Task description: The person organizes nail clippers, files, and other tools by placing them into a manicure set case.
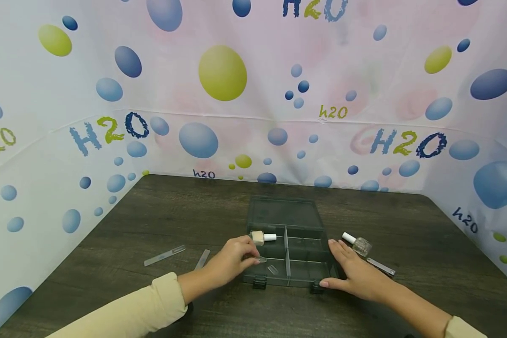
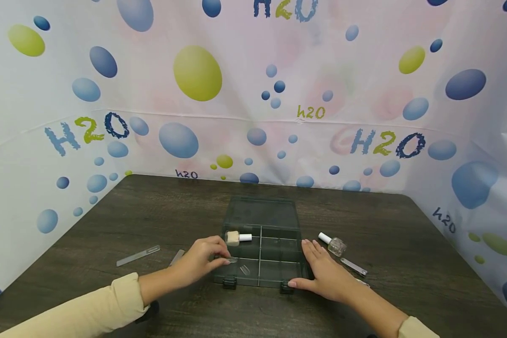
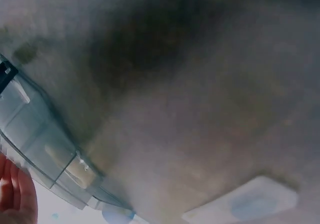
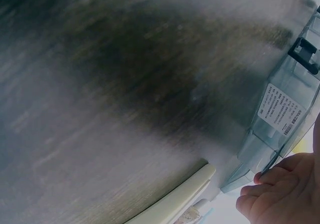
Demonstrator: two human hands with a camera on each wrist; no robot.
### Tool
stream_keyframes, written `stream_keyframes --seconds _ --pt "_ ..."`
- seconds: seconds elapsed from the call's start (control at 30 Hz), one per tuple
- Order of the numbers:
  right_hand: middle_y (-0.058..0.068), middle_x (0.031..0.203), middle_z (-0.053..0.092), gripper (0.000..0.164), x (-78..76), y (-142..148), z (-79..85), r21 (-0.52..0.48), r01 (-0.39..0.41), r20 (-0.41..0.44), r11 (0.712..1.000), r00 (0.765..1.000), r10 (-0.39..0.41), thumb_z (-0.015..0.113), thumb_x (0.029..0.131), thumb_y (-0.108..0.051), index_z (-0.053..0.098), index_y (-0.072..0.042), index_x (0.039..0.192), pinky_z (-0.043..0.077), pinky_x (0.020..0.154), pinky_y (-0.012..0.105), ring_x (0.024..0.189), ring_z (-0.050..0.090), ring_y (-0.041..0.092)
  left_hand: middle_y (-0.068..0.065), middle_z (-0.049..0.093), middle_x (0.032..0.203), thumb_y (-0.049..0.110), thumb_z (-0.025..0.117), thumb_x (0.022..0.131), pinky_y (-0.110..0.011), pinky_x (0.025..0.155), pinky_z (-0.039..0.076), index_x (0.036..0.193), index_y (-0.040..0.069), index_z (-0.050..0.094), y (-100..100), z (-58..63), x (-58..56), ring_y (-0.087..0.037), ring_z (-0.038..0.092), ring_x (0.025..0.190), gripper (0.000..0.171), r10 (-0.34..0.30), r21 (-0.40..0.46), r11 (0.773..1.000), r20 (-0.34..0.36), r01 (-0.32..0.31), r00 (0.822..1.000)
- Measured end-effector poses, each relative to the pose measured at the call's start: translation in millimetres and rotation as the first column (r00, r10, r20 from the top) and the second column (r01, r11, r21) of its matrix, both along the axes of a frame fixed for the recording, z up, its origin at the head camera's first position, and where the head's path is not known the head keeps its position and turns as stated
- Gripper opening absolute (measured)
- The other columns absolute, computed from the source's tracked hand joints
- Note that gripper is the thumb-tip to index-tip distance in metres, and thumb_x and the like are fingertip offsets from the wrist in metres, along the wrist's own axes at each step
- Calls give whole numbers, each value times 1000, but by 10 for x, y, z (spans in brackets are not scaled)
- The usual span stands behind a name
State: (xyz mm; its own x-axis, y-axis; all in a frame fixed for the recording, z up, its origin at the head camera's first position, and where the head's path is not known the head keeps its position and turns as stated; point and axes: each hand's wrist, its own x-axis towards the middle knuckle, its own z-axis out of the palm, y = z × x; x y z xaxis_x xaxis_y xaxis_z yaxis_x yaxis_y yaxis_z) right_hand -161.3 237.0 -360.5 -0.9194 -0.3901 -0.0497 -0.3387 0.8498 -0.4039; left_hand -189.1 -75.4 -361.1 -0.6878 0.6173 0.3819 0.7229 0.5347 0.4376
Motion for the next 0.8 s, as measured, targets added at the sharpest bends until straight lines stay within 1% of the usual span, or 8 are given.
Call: stream_keyframes --seconds 0.1,0.17,0.3,0.4,0.53,0.67,0.73,0.8 --pt "27 150 20 104 -1 -1 2 -1 -1 -2 1000 1000 1 59 78 -63 20 5 146 26 102 66 137 18 48 -2 60 83 8 69 80 -14 66 49 83 3 71 21 26 -29 -12 58 76 6 -31 -104 994 -9 30 999" --pt "27 150 20 104 -1 0 1 1 -2 -5 1000 1000 2 59 78 -63 20 5 145 26 102 66 136 18 49 -1 60 84 9 69 81 -14 67 49 84 5 71 36 44 -54 -11 57 78 6 -52 -189 981 -11 49 999" --pt "28 150 20 104 -2 2 -1 3 -4 -9 1000 1000 4 58 78 -63 20 5 145 26 102 66 136 18 49 0 60 84 12 69 82 -12 68 49 83 7 71 72 65 -104 -9 57 78 5 -97 -339 937 -28 82 995" --pt "28 150 20 103 -3 1 -3 0 -7 -9 1000 1000 7 59 78 -63 20 5 145 25 102 66 136 18 49 1 60 82 12 69 82 -11 67 48 81 8 72 104 71 -128 -7 56 75 5 -119 -414 906 -39 93 992" --pt "28 149 21 103 -2 0 -11 -3 -10 -12 1000 1000 10 59 78 -62 20 5 145 26 101 66 136 18 49 2 59 79 12 69 82 -10 65 48 79 9 73 133 77 -132 -6 56 73 6 -121 -472 878 -49 84 991" --pt "27 150 20 103 -1 1 -18 -3 -7 -11 1000 1000 7 58 78 -63 19 5 146 26 101 66 136 18 49 2 59 78 13 70 82 -11 65 49 78 9 73 146 88 -130 -6 57 73 6 -117 -497 865 -63 70 991" --pt "27 150 20 103 -2 2 -21 -4 -8 -11 1000 1000 8 58 78 -63 19 5 146 26 101 66 136 18 49 2 58 79 13 71 81 -11 65 49 77 9 72 145 88 -133 -6 56 73 6 -124 -501 863 -76 70 989" --pt "27 150 20 103 -2 2 -23 -7 -8 -11 1000 1000 8 59 78 -62 19 5 146 26 101 66 136 18 49 1 59 80 13 71 81 -12 66 49 79 8 72 134 85 -130 -7 57 75 5 -135 -479 874 -75 83 988"
